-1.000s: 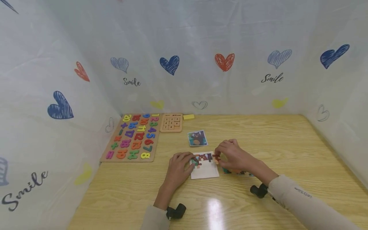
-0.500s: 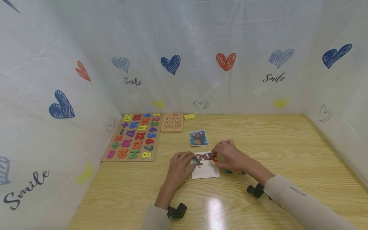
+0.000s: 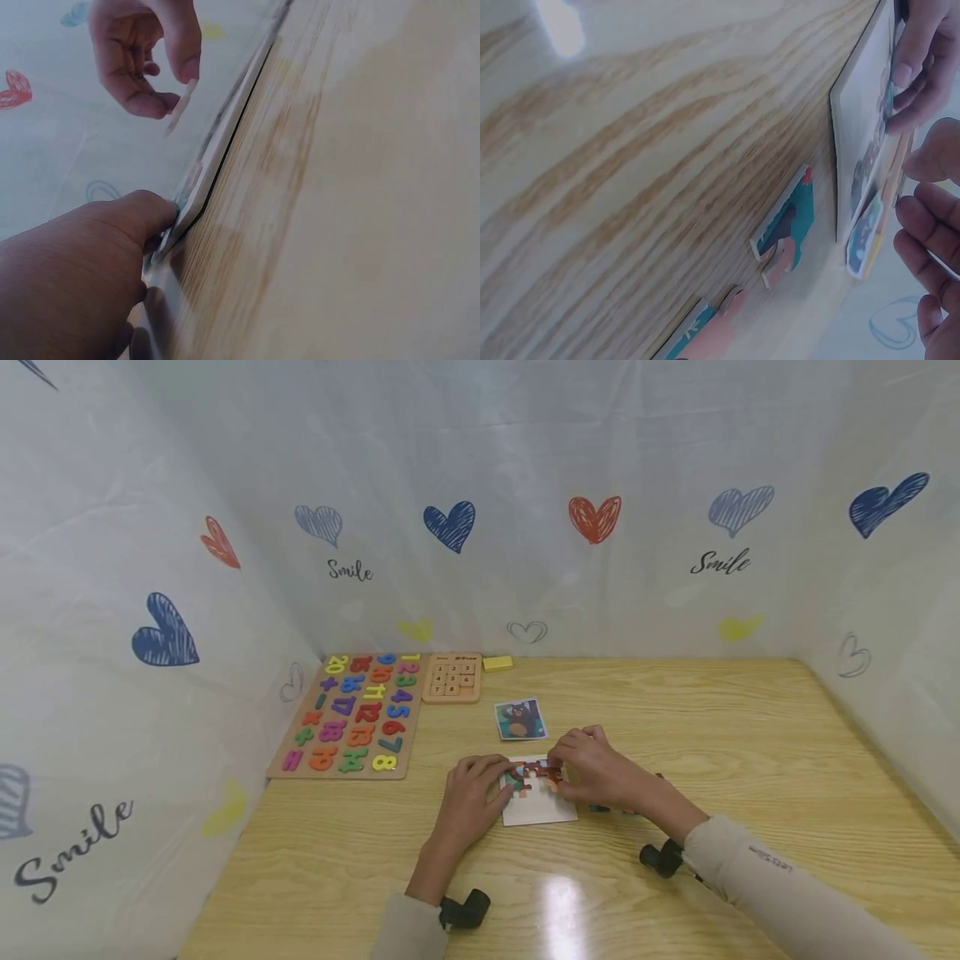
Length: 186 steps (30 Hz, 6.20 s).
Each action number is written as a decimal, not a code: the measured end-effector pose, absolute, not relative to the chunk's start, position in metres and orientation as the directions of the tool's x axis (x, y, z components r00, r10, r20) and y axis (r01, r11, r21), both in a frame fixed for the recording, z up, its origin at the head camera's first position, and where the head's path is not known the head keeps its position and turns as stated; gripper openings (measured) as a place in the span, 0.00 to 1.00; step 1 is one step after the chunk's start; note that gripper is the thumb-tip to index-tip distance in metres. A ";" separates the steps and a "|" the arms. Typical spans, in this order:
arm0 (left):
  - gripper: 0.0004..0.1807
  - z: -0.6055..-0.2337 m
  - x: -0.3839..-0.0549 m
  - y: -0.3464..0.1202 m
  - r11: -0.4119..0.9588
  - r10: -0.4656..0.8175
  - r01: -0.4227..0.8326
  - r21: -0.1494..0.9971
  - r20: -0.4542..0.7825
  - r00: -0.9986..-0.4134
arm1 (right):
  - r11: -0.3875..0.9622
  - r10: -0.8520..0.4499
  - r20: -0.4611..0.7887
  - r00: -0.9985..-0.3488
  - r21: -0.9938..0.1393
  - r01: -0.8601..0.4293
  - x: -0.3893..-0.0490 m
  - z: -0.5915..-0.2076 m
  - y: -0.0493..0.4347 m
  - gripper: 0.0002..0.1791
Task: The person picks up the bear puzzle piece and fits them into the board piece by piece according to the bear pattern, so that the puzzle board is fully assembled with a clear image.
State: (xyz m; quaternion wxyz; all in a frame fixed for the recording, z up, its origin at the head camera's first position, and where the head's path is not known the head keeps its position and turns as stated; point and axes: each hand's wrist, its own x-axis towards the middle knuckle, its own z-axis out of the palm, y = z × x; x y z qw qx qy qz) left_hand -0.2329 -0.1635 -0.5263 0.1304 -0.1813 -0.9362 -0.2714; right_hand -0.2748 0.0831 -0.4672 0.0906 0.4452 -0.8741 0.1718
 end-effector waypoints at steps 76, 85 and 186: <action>0.18 -0.524 -0.233 -0.164 0.794 0.268 0.398 0.459 0.323 -0.908 | 0.494 -0.818 0.281 -0.502 -0.104 -0.863 -0.278 -0.481 0.059 0.08; 0.18 -0.523 -0.233 -0.164 0.795 0.269 0.399 0.457 0.324 -0.907 | 0.488 -0.812 0.288 -0.508 -0.143 -0.861 -0.278 -0.479 0.058 0.10; 0.21 -0.528 -0.240 -0.139 0.824 0.177 0.338 0.454 0.360 -0.916 | 0.735 -0.584 0.242 -0.775 -0.248 -0.631 -0.264 -0.479 0.225 0.12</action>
